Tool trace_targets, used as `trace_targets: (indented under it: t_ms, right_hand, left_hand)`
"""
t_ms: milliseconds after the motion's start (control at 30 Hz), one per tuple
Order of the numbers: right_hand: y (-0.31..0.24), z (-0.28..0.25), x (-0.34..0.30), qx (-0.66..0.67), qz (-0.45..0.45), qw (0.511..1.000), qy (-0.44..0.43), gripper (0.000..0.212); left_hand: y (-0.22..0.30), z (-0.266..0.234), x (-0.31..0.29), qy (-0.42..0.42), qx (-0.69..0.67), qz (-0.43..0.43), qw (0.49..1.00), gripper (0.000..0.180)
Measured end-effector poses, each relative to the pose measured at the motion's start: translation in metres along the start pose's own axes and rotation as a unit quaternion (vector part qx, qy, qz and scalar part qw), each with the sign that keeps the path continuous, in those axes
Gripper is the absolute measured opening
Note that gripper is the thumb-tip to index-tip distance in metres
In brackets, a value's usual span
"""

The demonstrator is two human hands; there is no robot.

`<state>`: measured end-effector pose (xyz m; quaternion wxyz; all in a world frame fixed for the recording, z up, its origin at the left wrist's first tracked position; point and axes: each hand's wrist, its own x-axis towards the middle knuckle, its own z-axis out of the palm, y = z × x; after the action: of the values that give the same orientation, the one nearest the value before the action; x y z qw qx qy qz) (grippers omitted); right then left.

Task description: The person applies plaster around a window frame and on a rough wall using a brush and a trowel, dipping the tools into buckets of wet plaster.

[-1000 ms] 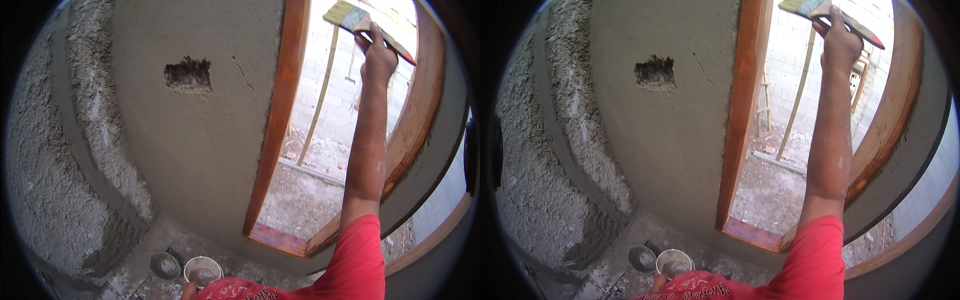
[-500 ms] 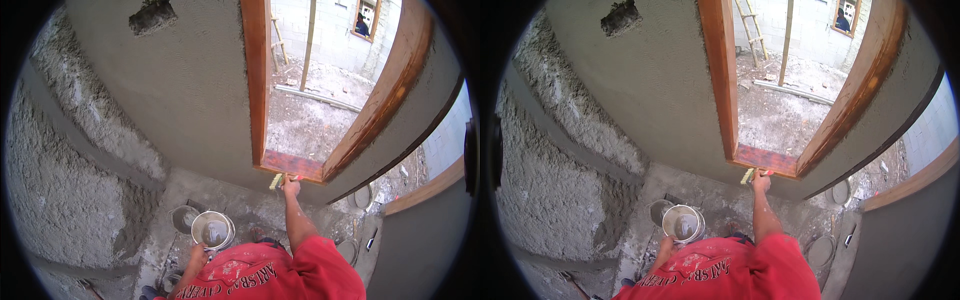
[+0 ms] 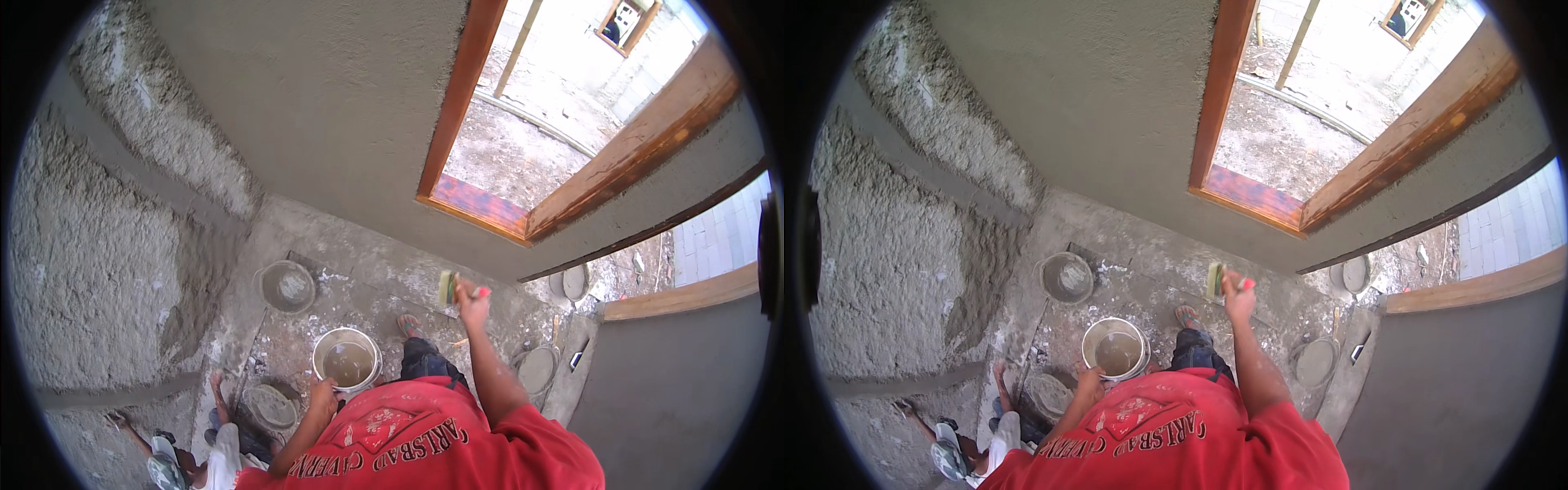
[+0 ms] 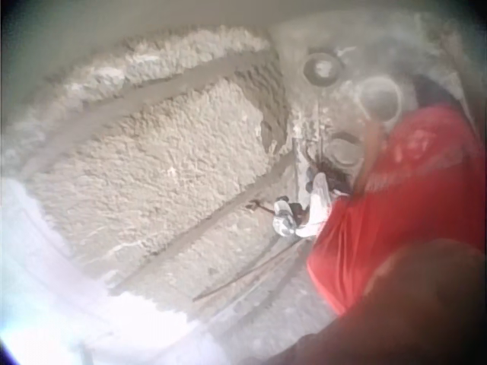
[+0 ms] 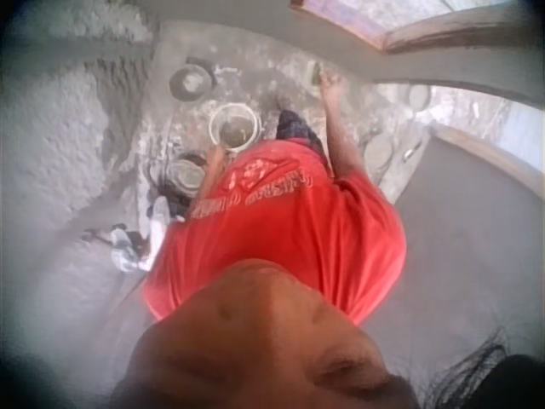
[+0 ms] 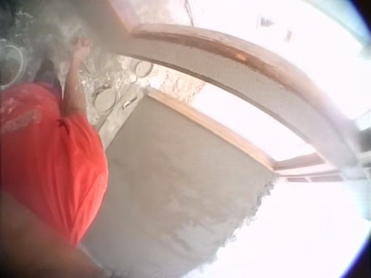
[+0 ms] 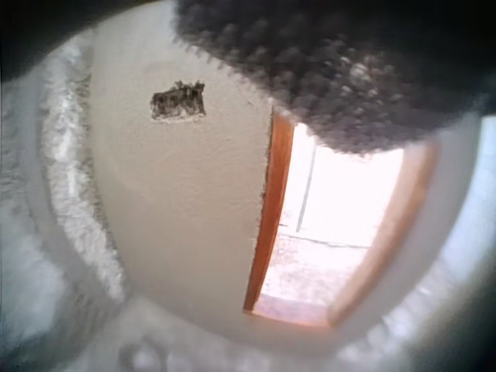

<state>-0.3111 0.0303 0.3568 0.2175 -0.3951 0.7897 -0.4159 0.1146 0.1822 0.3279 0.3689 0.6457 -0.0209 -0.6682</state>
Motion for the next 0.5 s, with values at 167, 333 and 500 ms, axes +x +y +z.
trace_targets:
  t_ms: [167,333,500]
  right_hand:
    - [-0.070,0.036,0.174,0.180,0.102,0.978,0.038,0.029]
    - [-0.028,0.109,0.346,-0.017,0.008,0.994,0.103,0.036]
    - [-0.035,0.158,0.324,-0.128,-0.026,0.991,-0.040,0.043]
  left_hand:
    - [0.010,0.014,-0.057,0.045,-0.040,0.001,0.998,0.071]
    - [0.011,0.047,-0.073,0.111,-0.066,0.008,0.992,0.073]
    - [-0.001,0.047,-0.087,0.182,-0.070,0.054,0.979,0.061]
